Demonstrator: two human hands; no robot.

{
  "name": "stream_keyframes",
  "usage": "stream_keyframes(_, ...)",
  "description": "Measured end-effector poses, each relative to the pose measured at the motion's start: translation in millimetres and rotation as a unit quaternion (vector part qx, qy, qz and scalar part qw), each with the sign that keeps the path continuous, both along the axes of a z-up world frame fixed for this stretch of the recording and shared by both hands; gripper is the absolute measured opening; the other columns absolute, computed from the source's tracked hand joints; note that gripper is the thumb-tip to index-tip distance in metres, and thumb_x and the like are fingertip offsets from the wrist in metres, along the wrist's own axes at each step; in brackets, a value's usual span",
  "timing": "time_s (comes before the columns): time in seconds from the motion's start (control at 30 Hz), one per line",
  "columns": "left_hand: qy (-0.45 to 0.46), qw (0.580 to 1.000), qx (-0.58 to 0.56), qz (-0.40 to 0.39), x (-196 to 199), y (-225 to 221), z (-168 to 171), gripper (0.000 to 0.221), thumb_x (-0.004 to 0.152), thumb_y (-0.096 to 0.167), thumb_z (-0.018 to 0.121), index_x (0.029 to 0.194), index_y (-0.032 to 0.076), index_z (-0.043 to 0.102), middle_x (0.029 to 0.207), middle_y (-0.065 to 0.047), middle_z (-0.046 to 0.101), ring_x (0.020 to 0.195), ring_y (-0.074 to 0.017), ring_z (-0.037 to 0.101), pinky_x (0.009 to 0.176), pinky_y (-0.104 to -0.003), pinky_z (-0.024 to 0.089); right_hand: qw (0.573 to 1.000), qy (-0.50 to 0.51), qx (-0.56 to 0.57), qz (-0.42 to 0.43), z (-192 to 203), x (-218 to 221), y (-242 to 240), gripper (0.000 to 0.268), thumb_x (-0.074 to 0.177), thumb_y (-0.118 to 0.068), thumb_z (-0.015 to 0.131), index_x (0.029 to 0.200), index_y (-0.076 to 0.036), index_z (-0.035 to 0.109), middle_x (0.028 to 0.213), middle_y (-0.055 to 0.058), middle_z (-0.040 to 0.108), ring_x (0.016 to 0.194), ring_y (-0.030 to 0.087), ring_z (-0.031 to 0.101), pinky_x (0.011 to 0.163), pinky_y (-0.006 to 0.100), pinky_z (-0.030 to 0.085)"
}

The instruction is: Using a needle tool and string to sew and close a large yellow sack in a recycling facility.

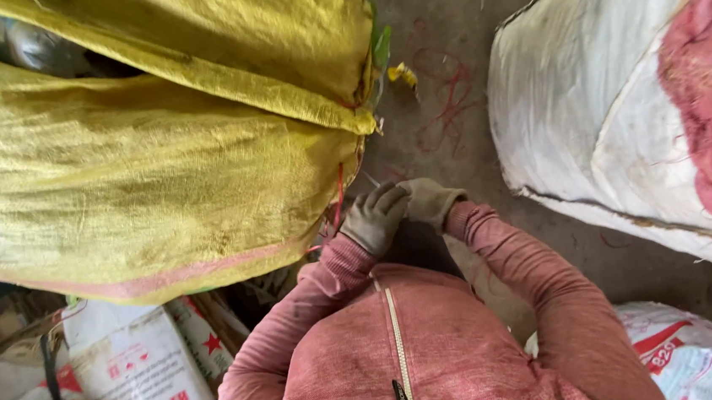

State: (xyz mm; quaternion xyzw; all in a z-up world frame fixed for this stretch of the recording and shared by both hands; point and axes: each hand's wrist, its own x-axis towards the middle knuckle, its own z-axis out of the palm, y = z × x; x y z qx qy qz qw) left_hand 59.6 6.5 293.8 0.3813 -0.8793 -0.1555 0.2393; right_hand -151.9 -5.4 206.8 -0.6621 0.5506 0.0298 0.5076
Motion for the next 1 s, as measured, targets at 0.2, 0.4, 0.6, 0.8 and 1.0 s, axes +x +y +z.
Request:
stream_keyframes(0.2, 0.022, 0.992, 0.123, 0.012, -0.5, 6.9, -26.2, 0.034, 0.089, 0.019, 0.067, 0.122, 0.011, 0.068, 0.128, -0.01, 0.067, 0.119, -0.0319, 0.064, 0.097, -0.048, 0.052, 0.815, -0.386, 0.348, -0.257, -66.5, 48.3, -31.0, 0.018, 0.097, -0.008, 0.063, 0.113, -0.002, 0.069, 0.107, 0.015, 0.072, 0.093, 0.024, 0.07, 0.081, 0.034, 0.058)
stream_keyframes(0.4, -0.06, 0.972, 0.201, 0.103, 30.9, 20.0, -45.2, 0.025, 0.096, 0.022, 0.065, 0.119, 0.015, 0.07, 0.126, -0.007, 0.069, 0.113, -0.0281, 0.067, 0.104, -0.051, 0.05, 0.966, -0.037, -0.216, 0.134, -3.2, 44.1, -36.2, 0.02, 0.09, -0.015, 0.068, 0.108, -0.005, 0.067, 0.094, 0.012, 0.07, 0.081, 0.026, 0.067, 0.076, 0.036, 0.058)
stream_keyframes(0.6, -0.089, 0.975, 0.117, 0.167, -32.4, 36.9, -69.0, 0.045, 0.084, 0.017, 0.065, 0.129, 0.015, 0.063, 0.141, -0.007, 0.062, 0.133, -0.0288, 0.058, 0.102, -0.049, 0.053, 0.913, -0.19, 0.275, -0.234, -3.3, -8.2, -15.6, 0.016, 0.099, -0.021, 0.066, 0.107, -0.01, 0.076, 0.084, 0.018, 0.059, 0.071, 0.027, 0.056, 0.063, 0.039, 0.045)
stream_keyframes(0.8, -0.144, 0.969, 0.148, 0.133, -82.9, -0.5, -128.8, 0.072, 0.077, 0.023, 0.068, 0.146, 0.015, 0.051, 0.156, -0.01, 0.05, 0.146, -0.0294, 0.044, 0.107, -0.051, 0.047, 0.895, -0.2, 0.314, -0.245, 1.1, -49.4, -12.8, 0.016, 0.097, -0.017, 0.065, 0.105, -0.007, 0.075, 0.076, 0.01, 0.06, 0.061, 0.021, 0.053, 0.056, 0.035, 0.043)
stream_keyframes(1.0, -0.18, 0.95, 0.162, 0.195, -56.0, -39.9, -167.1, 0.057, 0.091, 0.034, 0.066, 0.146, 0.024, 0.055, 0.148, -0.009, 0.055, 0.14, -0.0318, 0.047, 0.1, -0.052, 0.048, 0.888, -0.249, 0.323, -0.211, 20.4, -17.6, -59.3, 0.016, 0.095, -0.013, 0.065, 0.104, -0.005, 0.075, 0.07, 0.003, 0.06, 0.054, 0.015, 0.05, 0.05, 0.033, 0.042)
